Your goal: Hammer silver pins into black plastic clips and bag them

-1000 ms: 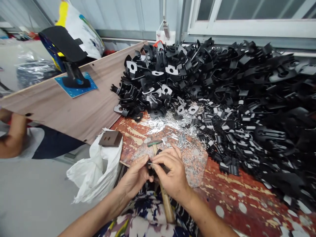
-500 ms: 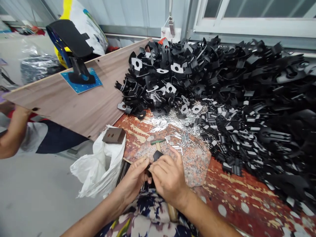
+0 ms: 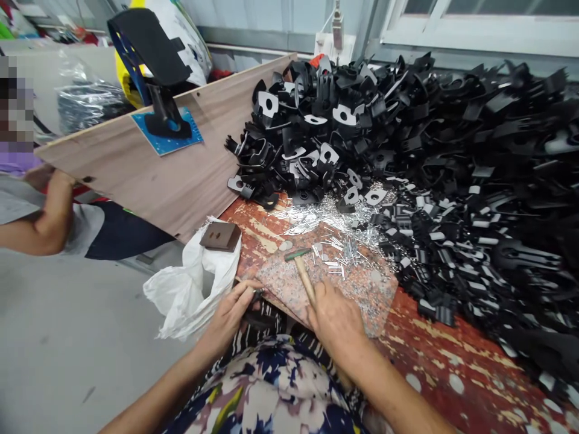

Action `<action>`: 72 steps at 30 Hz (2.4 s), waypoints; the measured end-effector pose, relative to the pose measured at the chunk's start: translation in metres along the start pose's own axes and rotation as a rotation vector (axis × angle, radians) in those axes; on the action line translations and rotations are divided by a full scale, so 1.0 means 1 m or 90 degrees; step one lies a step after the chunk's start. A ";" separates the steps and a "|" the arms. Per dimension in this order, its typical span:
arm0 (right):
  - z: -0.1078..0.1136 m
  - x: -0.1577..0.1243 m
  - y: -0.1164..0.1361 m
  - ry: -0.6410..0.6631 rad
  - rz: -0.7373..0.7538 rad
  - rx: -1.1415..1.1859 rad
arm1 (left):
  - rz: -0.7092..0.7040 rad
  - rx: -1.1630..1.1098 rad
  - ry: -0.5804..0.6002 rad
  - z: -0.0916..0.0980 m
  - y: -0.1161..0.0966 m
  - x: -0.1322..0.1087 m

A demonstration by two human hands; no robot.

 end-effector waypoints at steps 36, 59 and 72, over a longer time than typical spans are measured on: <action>0.003 -0.011 -0.034 -0.022 0.009 0.154 | -0.194 0.704 -0.375 0.127 -0.036 -0.002; 0.050 0.015 -0.038 -0.037 0.074 0.292 | -0.575 0.516 0.013 -0.062 -0.022 0.038; 0.028 0.050 -0.220 -0.213 -0.207 0.110 | -0.611 0.725 0.026 -0.072 -0.047 0.031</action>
Point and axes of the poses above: each hand's wrist, its own x-axis towards the middle knuckle, its own z-axis out of the back of the hand, y = z × x, the point moved 3 cm from there along x, towards the middle knuckle, and after that the axes turned 2 degrees about -z, right-handed, at the moved point
